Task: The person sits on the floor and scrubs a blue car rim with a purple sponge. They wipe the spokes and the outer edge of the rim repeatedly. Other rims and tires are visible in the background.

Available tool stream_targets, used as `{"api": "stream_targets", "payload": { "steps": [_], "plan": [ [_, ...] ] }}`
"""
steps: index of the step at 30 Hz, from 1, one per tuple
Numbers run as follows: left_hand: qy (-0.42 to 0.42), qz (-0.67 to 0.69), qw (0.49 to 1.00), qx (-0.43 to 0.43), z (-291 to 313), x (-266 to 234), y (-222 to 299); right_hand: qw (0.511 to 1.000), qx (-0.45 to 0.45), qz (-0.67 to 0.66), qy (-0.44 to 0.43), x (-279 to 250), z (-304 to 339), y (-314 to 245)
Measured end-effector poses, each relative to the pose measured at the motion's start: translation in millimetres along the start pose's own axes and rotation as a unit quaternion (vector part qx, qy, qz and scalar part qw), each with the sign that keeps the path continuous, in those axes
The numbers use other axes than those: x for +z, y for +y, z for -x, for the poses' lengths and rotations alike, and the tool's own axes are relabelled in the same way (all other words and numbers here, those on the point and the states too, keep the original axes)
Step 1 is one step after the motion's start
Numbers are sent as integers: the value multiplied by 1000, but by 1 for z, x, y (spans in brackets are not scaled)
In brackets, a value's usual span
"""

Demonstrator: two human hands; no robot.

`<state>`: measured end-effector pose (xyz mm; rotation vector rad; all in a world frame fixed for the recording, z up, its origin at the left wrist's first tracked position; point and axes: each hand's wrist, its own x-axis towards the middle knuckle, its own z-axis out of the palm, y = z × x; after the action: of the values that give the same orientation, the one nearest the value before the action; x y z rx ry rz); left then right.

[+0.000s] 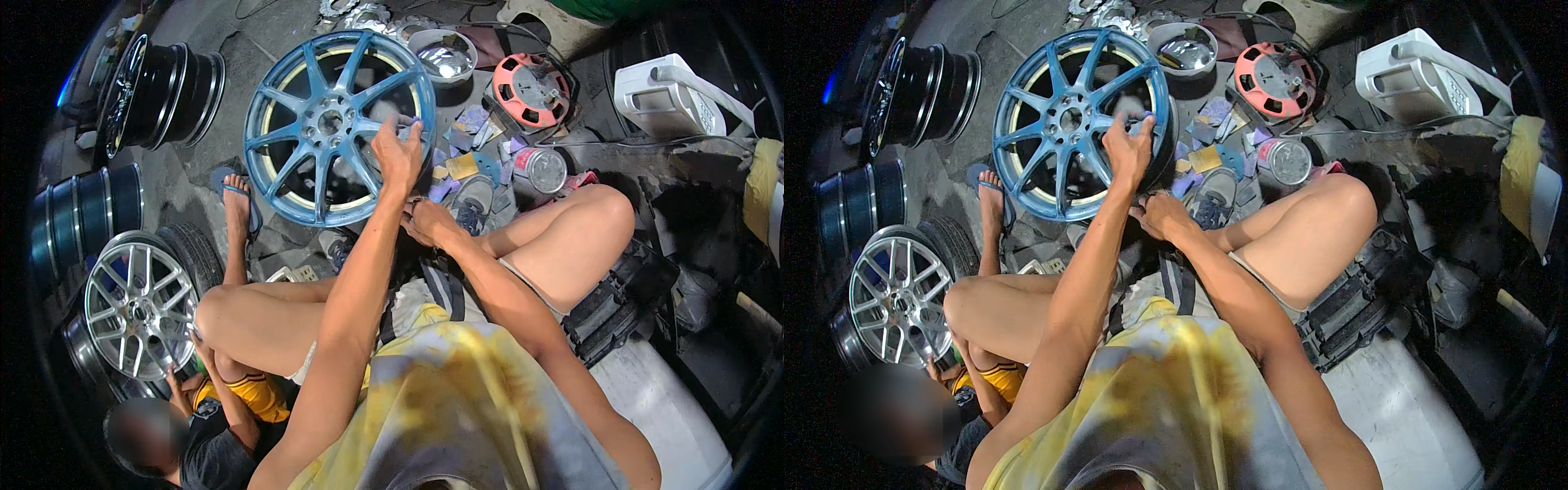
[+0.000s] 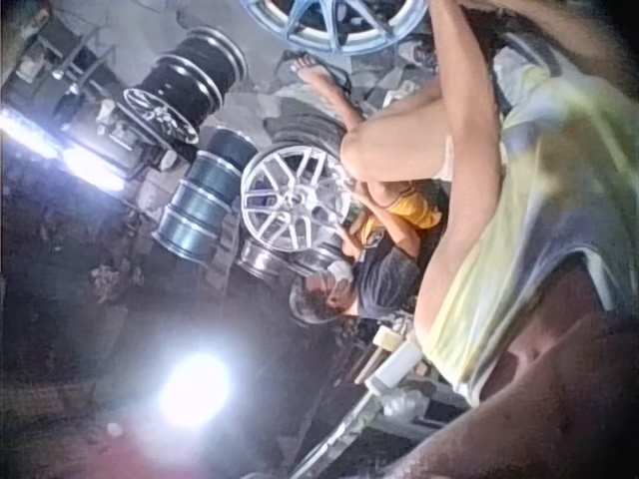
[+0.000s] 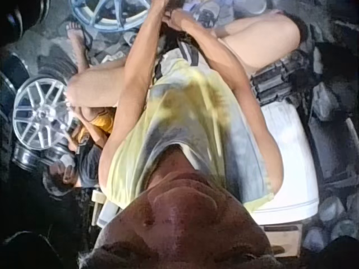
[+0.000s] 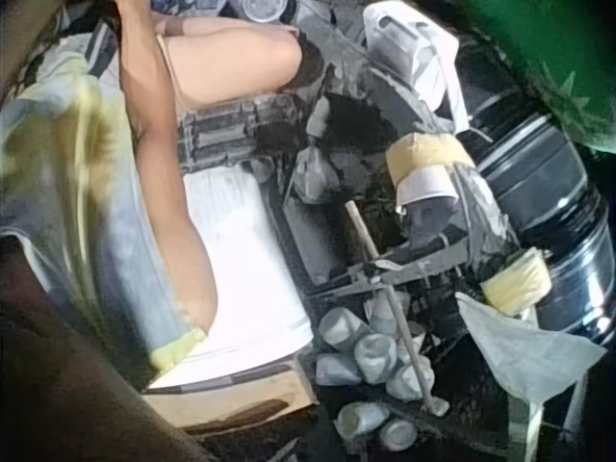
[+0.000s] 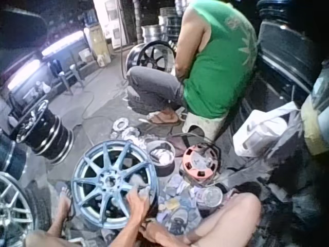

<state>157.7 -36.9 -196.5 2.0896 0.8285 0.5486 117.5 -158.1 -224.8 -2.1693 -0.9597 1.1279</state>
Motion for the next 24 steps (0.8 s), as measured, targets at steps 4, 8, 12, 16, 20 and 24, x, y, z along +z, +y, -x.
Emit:
{"api": "stream_targets", "payload": {
  "steps": [4, 8, 12, 16, 20, 24],
  "plan": [
    [4, 4, 1000, -27, 1, -7, -7, 1000, 7, -6, -7, -4, 5, 2],
    [7, -11, 1000, -22, -4, -5, -6, 999, 18, -11, -33, -11, 1, -6],
    [14, 30, 999, -3, 9, -3, -5, 999, 3, 41, -28, -6, 3, -7],
    [-20, 12, 1000, -12, -6, 2, 3, 999, -2, 39, -12, 2, -9, 1],
    [-19, 17, 999, -22, 9, -11, 7, 1000, 7, 26, -7, 2, 4, 2],
    [-40, 8, 999, -10, 5, -10, 11, 1000, -8, 5, -5, -4, 1, 9]
  ]
}}
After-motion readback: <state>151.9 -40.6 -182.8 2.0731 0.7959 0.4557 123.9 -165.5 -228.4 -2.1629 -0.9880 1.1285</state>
